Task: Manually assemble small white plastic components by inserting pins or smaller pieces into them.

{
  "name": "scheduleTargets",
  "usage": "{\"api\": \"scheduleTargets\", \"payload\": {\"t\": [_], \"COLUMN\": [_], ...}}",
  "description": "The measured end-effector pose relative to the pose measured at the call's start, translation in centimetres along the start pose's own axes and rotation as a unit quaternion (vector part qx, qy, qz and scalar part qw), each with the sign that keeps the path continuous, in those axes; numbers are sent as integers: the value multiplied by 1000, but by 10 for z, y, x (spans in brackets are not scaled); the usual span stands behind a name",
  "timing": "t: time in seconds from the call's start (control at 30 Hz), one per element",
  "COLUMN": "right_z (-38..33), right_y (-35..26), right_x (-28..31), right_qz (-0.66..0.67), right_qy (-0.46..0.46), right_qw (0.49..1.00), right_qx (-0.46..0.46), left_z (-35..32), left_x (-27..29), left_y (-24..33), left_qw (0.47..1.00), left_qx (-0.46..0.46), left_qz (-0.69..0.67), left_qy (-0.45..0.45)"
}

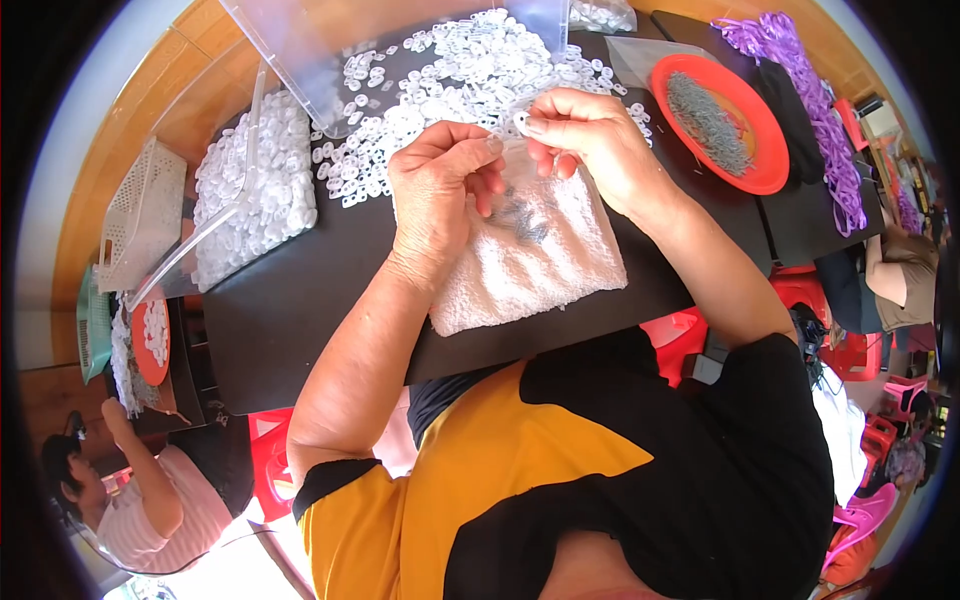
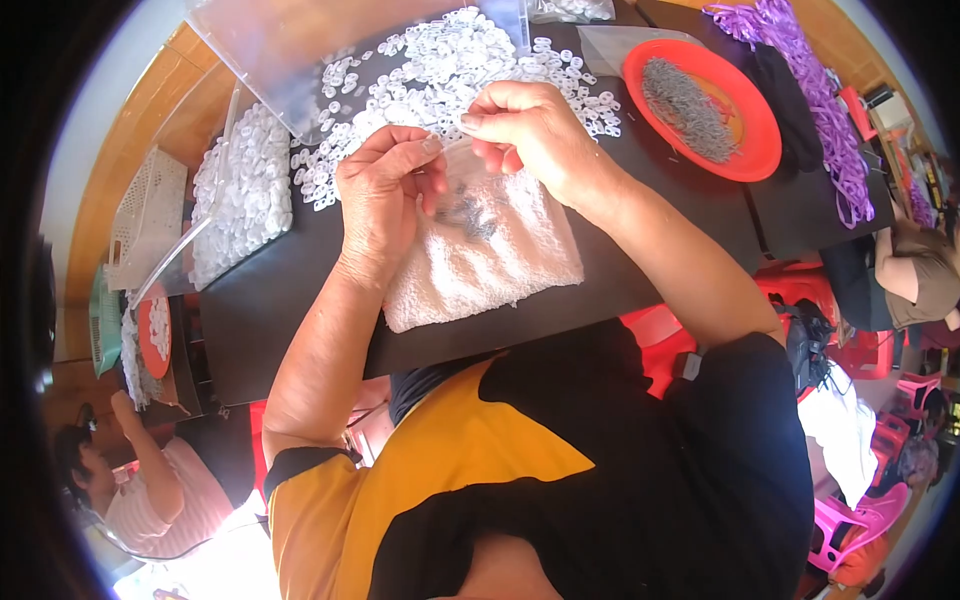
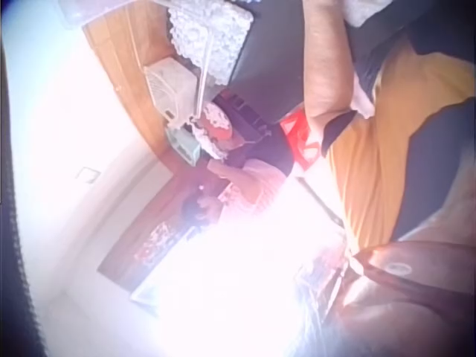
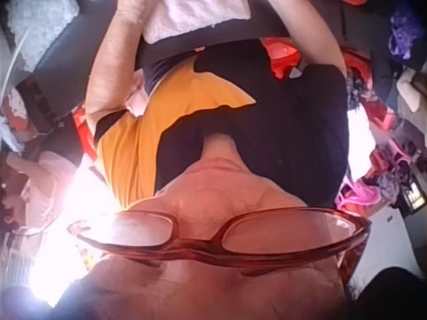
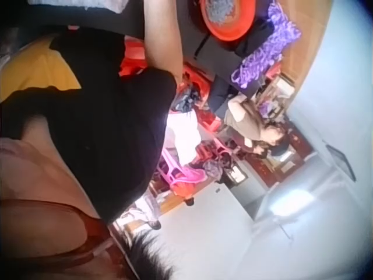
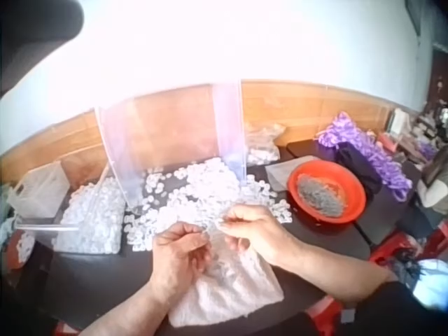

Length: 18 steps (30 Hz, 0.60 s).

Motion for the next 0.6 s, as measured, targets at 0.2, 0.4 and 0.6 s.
{"api": "scheduleTargets", "payload": {"t": [0.2, 0.4, 0.6], "right_z": [-3, -3, -4], "right_y": [-2, -2, -2], "right_x": [-1, -3, -7], "right_qz": [-3, 1, -22], "right_qy": [9, 37, 27], "right_qw": [1000, 998, 997], "right_qx": [25, 49, 65], "left_z": [-1, -1, -3], "left_x": [0, 0, -2], "left_y": [-4, -5, -6], "left_qw": [1000, 999, 1000], "left_qx": [23, 23, 19], "left_qz": [-17, -27, -7], "left_qy": [8, 18, 14]}}
Point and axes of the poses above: each hand's wrist, its own z-axis towards the middle knuckle, its own x-axis out of the back of the hand, y = z × x, the point moved 8 cm from there along z, towards the middle knuckle, and after that the axes turned 8 degrees about y, right-handed, at the moved point
